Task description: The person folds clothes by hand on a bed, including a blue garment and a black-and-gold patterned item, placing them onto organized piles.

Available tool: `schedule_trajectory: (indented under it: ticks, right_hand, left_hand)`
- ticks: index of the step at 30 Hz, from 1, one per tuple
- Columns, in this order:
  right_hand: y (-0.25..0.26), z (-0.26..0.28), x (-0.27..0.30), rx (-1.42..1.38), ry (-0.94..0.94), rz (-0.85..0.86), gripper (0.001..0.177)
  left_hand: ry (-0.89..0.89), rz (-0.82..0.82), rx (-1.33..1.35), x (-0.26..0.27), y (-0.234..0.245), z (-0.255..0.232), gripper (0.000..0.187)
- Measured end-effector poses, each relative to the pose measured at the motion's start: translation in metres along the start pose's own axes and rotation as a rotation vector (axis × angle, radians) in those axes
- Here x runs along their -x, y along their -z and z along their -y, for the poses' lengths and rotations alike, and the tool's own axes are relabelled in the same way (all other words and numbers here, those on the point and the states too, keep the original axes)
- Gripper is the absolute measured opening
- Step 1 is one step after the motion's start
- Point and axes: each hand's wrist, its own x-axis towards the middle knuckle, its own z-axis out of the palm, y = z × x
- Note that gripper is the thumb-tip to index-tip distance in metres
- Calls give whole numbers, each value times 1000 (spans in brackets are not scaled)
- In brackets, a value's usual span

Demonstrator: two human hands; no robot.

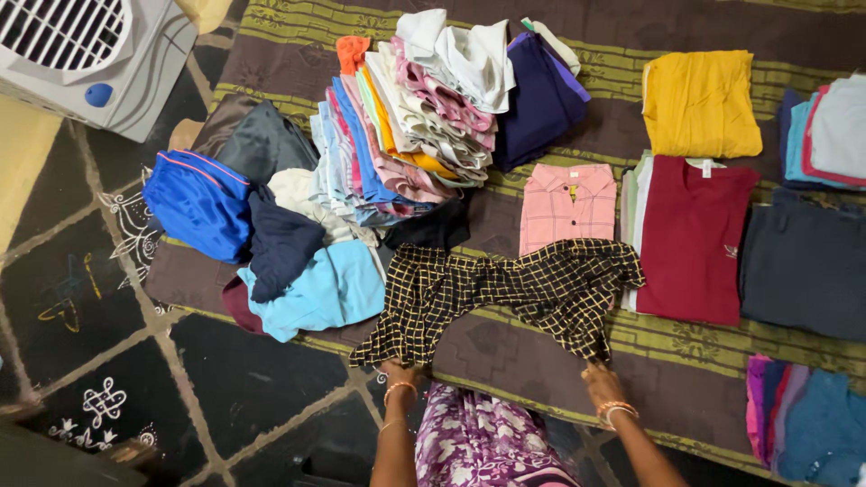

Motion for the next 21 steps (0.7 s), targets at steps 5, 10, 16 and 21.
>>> schedule_trajectory:
  ticks: [5,10,16,21]
  right_hand:
    - [37,-26,11,-14,-48,-4,42]
    - [72,-11,24,-399,-132,-17,36]
    - [71,-17,31,-354,-502,55,32]
    - [65,-22,53,351,-55,-191,51]
  left_hand:
    - [-334,-284,-579,21,-11,19,68]
    - [-541,-499,-1272,23,-33,26,44]
    - [-747,-579,-1557,8,-22,16,35]
    - [-886,-466,-1760,7,-11,13,32]
